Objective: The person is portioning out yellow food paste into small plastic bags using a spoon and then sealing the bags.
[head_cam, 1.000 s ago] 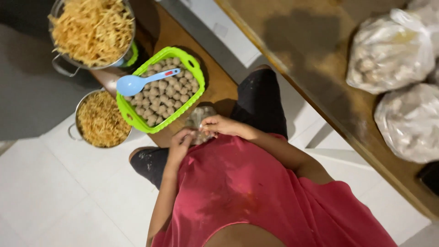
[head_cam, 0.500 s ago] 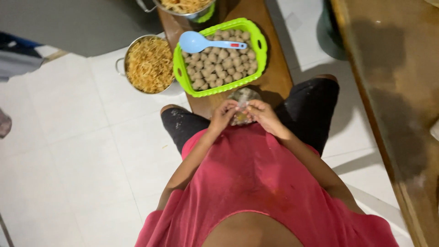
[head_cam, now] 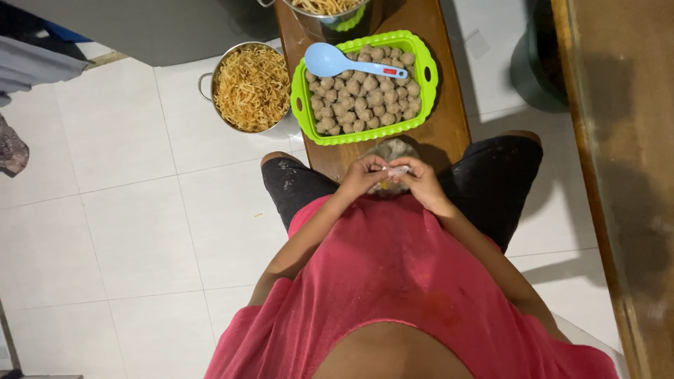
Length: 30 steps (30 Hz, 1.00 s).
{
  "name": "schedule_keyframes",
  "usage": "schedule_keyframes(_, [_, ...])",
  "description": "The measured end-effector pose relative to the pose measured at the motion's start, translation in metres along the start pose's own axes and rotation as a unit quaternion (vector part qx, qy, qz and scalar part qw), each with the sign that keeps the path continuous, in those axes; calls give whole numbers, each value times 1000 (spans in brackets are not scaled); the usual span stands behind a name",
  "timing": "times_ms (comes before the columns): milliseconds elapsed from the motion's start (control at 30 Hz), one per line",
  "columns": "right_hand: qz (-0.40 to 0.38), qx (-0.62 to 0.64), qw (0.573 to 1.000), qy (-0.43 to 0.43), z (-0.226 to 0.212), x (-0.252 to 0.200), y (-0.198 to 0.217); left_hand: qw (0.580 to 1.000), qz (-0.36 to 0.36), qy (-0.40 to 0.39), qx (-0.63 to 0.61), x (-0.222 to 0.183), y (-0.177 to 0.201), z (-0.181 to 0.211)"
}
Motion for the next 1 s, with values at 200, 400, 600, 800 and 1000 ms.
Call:
schedule_keyframes(200, [-29,-7,999,12,-33,-5,-5,998,16,-17,-64,-3,-2,5])
schedule_keyframes(400, [30,30,999,-30,-7,11,0,997,40,-61,-40,-9,-5,14])
schedule_keyframes(600, [79,-4,996,-28,4,26,6,849,30,-270,452,-52,-46,124])
schedule_keyframes(800, [56,-171,983,36,-35,25,-3,637,95,-332,689,-70,-62,144])
schedule_keyframes(1000, [-2,-296,954,39,-34,21,-10,671,109,-291,673,-69,-49,160])
Point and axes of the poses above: each hand's wrist, its own x-axis towards the middle knuckle, its own y-axis out of the back of the hand, z = x × y, the point moved 9 cm from there along x, towards the middle knuckle, and after that the axes turned 11 degrees about -z, right-handed, at the moved point
